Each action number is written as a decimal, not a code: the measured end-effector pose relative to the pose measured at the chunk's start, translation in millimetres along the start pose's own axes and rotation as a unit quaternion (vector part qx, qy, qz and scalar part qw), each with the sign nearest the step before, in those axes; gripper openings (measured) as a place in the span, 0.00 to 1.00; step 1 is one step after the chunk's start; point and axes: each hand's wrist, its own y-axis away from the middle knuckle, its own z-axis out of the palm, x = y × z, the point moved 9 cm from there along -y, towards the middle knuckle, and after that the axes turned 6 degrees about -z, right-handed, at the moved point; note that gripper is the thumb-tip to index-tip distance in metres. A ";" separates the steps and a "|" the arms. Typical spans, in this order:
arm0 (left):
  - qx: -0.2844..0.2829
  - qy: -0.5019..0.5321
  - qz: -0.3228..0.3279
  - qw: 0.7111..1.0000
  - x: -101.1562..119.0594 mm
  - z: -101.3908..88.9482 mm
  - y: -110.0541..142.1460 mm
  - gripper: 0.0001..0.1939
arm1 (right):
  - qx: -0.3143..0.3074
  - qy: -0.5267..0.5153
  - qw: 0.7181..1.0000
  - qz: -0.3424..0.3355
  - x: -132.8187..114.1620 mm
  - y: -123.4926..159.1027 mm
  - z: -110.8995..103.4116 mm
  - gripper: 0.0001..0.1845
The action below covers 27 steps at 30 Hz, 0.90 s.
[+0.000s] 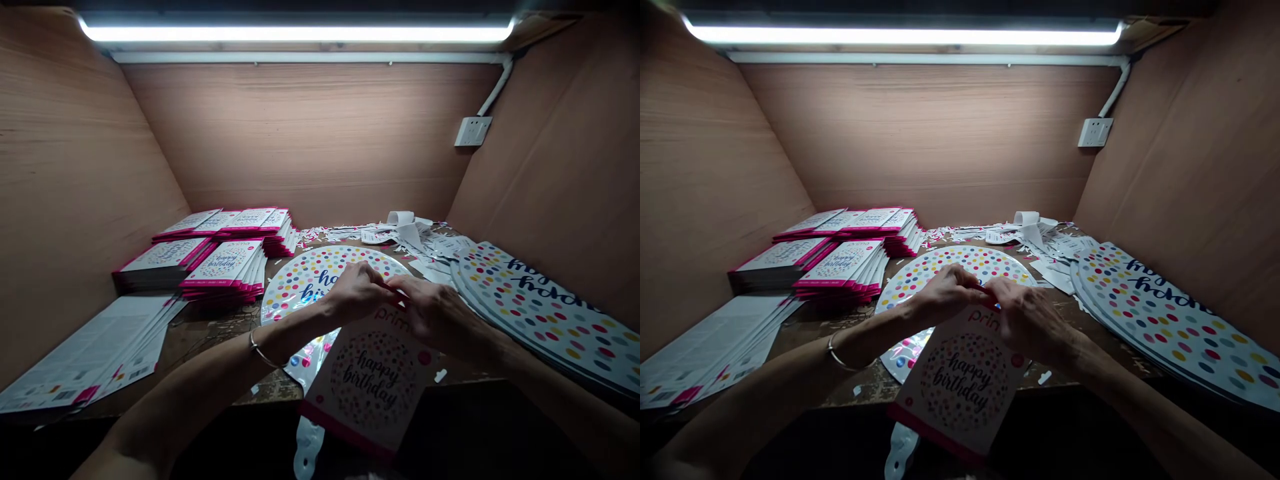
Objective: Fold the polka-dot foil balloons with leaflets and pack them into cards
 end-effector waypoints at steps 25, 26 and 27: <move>-0.123 0.142 -0.118 0.975 -65.0 19.2 7.5 0.18 | -0.061 -0.624 0.733 0.264 36.3 42.1 74.0 0.12; -0.135 0.157 -0.126 0.970 -66.6 21.7 8.1 0.19 | -0.057 -0.613 0.745 0.256 34.6 41.6 71.4 0.11; -0.145 0.169 -0.133 0.966 -67.8 24.2 9.0 0.19 | -0.054 -0.598 0.761 0.246 33.2 40.4 68.7 0.11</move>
